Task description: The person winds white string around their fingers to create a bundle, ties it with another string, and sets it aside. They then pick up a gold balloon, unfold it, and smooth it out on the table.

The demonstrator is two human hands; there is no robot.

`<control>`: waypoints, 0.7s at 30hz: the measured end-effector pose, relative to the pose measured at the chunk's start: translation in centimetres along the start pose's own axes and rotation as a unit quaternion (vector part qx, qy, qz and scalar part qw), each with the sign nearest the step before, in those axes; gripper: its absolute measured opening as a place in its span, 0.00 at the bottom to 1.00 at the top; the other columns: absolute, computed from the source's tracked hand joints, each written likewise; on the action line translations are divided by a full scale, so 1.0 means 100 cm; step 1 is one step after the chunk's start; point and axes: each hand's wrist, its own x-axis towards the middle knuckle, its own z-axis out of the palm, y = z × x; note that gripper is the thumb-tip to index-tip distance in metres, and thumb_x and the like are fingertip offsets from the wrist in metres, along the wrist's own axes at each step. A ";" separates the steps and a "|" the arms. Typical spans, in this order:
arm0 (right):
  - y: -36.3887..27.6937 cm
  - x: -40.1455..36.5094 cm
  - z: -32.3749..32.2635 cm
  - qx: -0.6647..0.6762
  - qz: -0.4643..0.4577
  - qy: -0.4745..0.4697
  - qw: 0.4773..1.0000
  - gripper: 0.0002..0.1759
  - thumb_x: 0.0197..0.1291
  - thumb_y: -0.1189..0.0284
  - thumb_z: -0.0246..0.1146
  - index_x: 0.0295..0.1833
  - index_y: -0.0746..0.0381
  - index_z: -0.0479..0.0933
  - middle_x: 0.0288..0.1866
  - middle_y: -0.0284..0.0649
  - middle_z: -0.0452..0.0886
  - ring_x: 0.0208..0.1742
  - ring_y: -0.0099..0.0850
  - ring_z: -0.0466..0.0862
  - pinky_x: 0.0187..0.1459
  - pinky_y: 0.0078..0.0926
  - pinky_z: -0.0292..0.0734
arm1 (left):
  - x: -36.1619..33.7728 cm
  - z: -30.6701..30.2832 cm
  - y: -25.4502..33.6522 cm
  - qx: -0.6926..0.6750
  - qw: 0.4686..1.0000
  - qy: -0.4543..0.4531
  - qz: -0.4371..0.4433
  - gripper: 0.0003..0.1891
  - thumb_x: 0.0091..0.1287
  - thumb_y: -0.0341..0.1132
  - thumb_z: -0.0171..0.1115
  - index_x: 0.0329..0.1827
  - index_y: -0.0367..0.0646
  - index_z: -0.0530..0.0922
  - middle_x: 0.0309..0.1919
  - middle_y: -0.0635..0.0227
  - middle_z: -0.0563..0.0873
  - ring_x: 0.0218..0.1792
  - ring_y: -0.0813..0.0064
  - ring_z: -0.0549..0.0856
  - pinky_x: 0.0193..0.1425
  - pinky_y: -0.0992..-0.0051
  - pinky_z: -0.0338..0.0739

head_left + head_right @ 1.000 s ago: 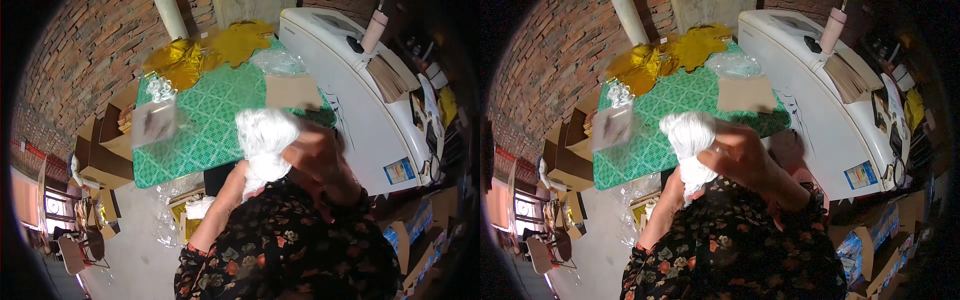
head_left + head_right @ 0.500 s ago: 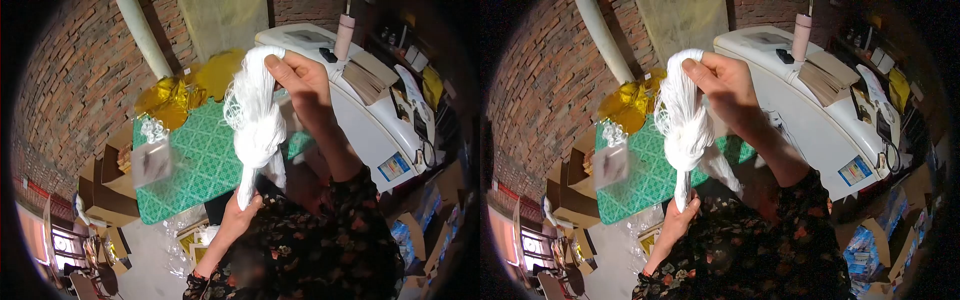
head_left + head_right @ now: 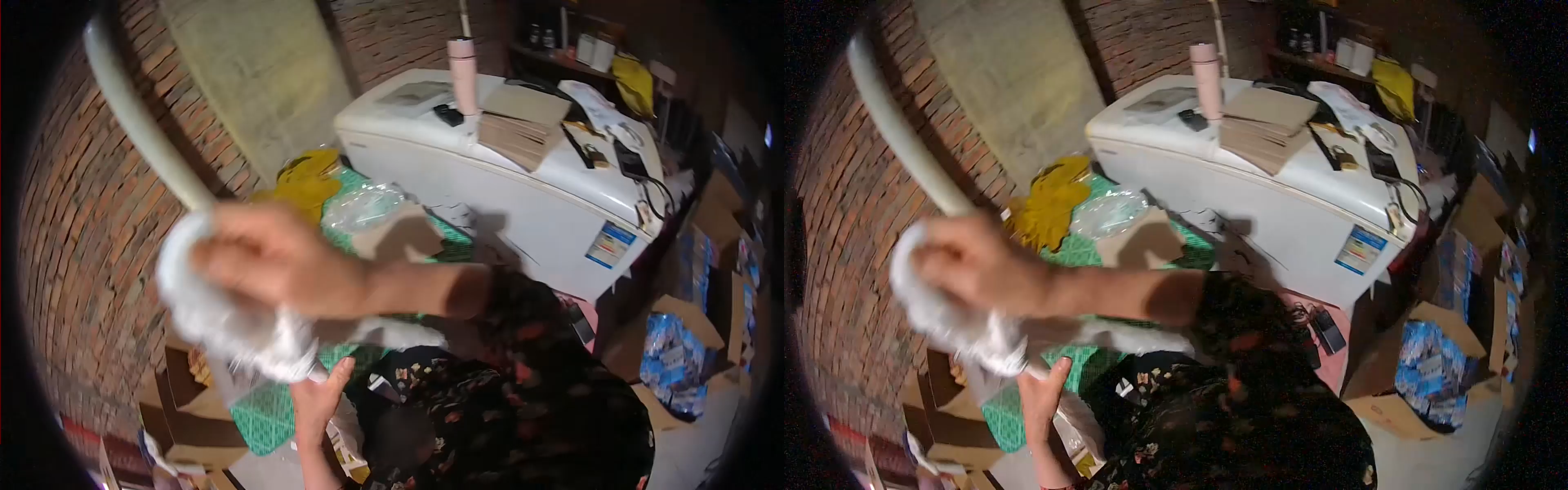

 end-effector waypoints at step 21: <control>0.082 -0.196 -0.015 0.480 0.416 -0.218 0.741 0.36 0.59 0.63 0.72 0.68 0.65 0.65 0.29 0.37 0.80 0.30 0.31 0.81 0.37 0.31 0.76 | 0.172 -0.121 0.060 -0.325 0.918 0.193 0.120 0.20 0.76 0.56 0.52 0.38 0.47 0.74 0.12 0.81 0.61 0.11 0.86 0.55 0.14 0.81 0.50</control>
